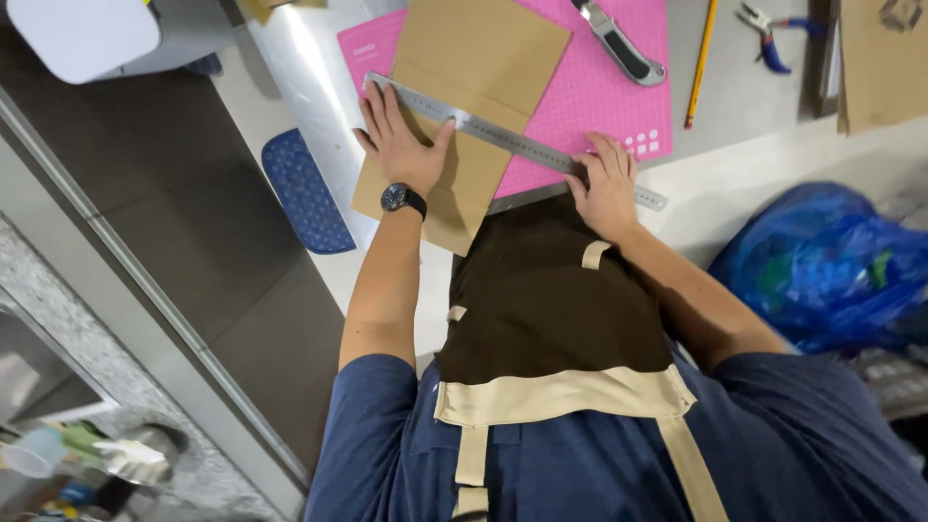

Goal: The person measures and marks a piece of cardboard with a ruler and pencil, then uses a utility knife to cut along the marked lines. They repeat the process on another piece of cardboard, measuring, marking, and cutting to create straight edges.

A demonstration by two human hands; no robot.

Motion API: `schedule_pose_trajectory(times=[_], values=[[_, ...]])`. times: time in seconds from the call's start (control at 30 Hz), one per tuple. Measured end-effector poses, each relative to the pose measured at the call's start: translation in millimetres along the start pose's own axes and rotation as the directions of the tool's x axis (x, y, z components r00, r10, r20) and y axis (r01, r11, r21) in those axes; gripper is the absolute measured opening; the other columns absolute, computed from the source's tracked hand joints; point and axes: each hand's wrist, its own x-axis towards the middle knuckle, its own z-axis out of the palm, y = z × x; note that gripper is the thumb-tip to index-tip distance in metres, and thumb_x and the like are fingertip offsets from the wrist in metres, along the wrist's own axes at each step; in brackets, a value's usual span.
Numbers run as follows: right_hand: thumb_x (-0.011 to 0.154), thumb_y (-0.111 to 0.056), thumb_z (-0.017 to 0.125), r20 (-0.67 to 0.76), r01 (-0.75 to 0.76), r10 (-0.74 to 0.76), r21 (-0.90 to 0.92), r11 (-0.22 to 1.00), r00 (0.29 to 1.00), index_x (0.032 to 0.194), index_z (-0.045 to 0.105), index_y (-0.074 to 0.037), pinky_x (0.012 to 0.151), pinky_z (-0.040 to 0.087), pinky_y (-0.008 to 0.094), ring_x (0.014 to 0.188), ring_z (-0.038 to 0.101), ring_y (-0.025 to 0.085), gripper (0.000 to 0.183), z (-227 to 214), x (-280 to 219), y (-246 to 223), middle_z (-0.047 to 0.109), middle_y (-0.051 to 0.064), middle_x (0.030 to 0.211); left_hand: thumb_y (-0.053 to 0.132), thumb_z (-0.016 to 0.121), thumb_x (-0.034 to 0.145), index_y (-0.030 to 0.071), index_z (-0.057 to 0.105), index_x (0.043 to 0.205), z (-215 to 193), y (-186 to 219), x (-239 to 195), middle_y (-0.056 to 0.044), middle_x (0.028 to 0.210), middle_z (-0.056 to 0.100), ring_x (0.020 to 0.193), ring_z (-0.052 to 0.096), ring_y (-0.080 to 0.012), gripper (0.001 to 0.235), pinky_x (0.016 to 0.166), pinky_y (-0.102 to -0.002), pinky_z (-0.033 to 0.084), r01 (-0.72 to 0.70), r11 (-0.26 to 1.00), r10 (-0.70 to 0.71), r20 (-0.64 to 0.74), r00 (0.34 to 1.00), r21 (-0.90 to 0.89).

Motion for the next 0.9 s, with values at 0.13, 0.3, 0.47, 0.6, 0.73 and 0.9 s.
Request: schedule_pose_trajectory(times=[0.13,0.3,0.47,0.6,0.73,0.9], values=[[0.093,-0.019,0.080,0.003,-0.043,0.043,0.014,0.999,0.999,0.116,0.066,-0.005,0.116,0.031,0.058,0.143,0.042,0.039,0.030,3.7,-2.1,-0.4,0.052,0.017,0.152,0.084,0.057,0.089,0.015,0.019,0.167,-4.1,0.8,3.8,-0.004,0.175,0.011,0.163,0.010,-0.0337,0.110,0.128,-0.068,0.009,-0.036,0.999,0.036,0.061,0.997,-0.012],[0.099,-0.023,0.077,-0.033,-0.010,0.011,0.030,1.000,0.999,0.115,0.065,-0.003,0.116,0.031,0.059,0.142,0.045,0.039,0.029,2.9,-0.9,-1.7,0.055,0.020,0.150,0.086,0.050,0.087,0.015,0.024,0.166,1.3,3.9,3.7,-0.003,0.174,0.017,0.163,0.013,-0.0325,0.109,0.130,-0.067,0.009,-0.028,1.000,0.028,-0.037,0.999,-0.012],[0.096,-0.020,0.080,-0.046,-0.032,0.033,0.037,0.999,0.998,0.116,0.066,-0.004,0.115,0.033,0.057,0.142,0.046,0.037,0.028,3.7,-1.8,-1.8,0.055,0.017,0.151,0.086,0.049,0.088,0.017,0.025,0.165,13.1,0.9,2.6,-0.004,0.174,0.020,0.163,0.019,-0.0333,0.107,0.130,-0.067,0.014,-0.057,0.998,0.059,-0.120,0.991,0.021],[0.097,-0.020,0.080,-0.051,-0.025,0.028,0.049,0.998,0.998,0.115,0.067,-0.003,0.117,0.030,0.056,0.143,0.047,0.037,0.028,5.1,-2.2,-1.9,0.056,0.017,0.151,0.084,0.051,0.090,0.017,0.022,0.167,10.7,0.8,1.1,-0.003,0.175,0.015,0.164,0.016,-0.0332,0.105,0.131,-0.066,0.013,-0.062,0.998,0.064,-0.113,0.992,0.023],[0.097,-0.018,0.082,-0.099,0.009,-0.003,0.064,0.998,0.995,0.117,0.063,-0.004,0.116,0.031,0.056,0.142,0.047,0.038,0.031,7.2,-2.4,-1.1,0.056,0.018,0.151,0.085,0.046,0.091,0.017,0.022,0.167,12.8,1.1,1.0,-0.003,0.175,0.016,0.164,0.019,-0.0342,0.105,0.130,-0.068,0.014,-0.087,0.996,0.089,-0.161,0.983,0.018],[0.095,-0.018,0.084,-0.124,0.007,-0.004,0.027,1.000,0.992,0.115,0.067,-0.005,0.117,0.032,0.052,0.143,0.050,0.036,0.030,6.2,-3.3,-2.6,0.059,0.017,0.150,0.084,0.046,0.089,0.014,0.022,0.166,5.8,5.5,1.4,-0.006,0.174,0.015,0.163,0.016,-0.0354,0.107,0.128,-0.067,0.013,-0.052,0.998,0.056,-0.090,0.994,0.045]])
